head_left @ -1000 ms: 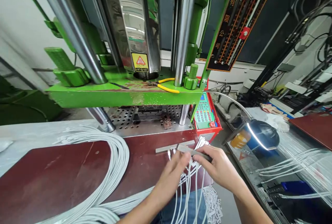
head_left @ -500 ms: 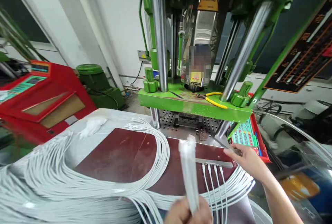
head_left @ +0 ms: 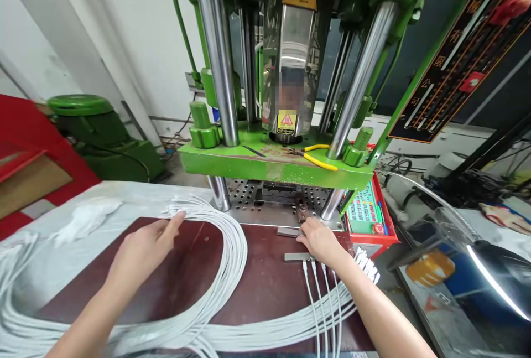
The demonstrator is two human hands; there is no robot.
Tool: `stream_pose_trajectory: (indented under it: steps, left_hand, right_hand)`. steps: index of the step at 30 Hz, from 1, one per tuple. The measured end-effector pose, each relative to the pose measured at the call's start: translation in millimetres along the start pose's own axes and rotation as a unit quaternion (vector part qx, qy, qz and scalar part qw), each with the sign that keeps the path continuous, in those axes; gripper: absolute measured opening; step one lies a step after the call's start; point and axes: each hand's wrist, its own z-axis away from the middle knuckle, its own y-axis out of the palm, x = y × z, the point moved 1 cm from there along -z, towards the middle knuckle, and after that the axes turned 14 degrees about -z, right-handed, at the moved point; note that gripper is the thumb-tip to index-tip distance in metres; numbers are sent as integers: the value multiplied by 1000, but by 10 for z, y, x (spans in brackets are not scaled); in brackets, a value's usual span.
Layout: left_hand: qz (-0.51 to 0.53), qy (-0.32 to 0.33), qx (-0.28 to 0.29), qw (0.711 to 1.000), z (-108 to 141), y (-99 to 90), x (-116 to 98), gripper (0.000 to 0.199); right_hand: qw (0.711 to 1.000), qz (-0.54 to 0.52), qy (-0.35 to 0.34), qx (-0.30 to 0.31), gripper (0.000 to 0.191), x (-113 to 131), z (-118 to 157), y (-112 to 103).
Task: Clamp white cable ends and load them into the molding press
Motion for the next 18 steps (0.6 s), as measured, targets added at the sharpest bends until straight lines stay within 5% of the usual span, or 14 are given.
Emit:
stream_pose_trajectory:
  steps: [5,8,12,18]
  left_hand:
    - [98,184,201,957,693,340,-832,46]
    - [105,248,257,928,956,529,-1188,36]
    - [97,288,280,910,1148,693,-1364,34]
    - [98,274,313,904,1305,815,-1383,35]
  right_hand:
    - [1000,-26,-5,-5,20,-13,45,-80]
    - [998,-55,-3,-28,22,-5,214,-257]
    - [991,-133,0,9,18,-31,522,-400]
    - [992,-125,-14,30,14,-60,658,-264]
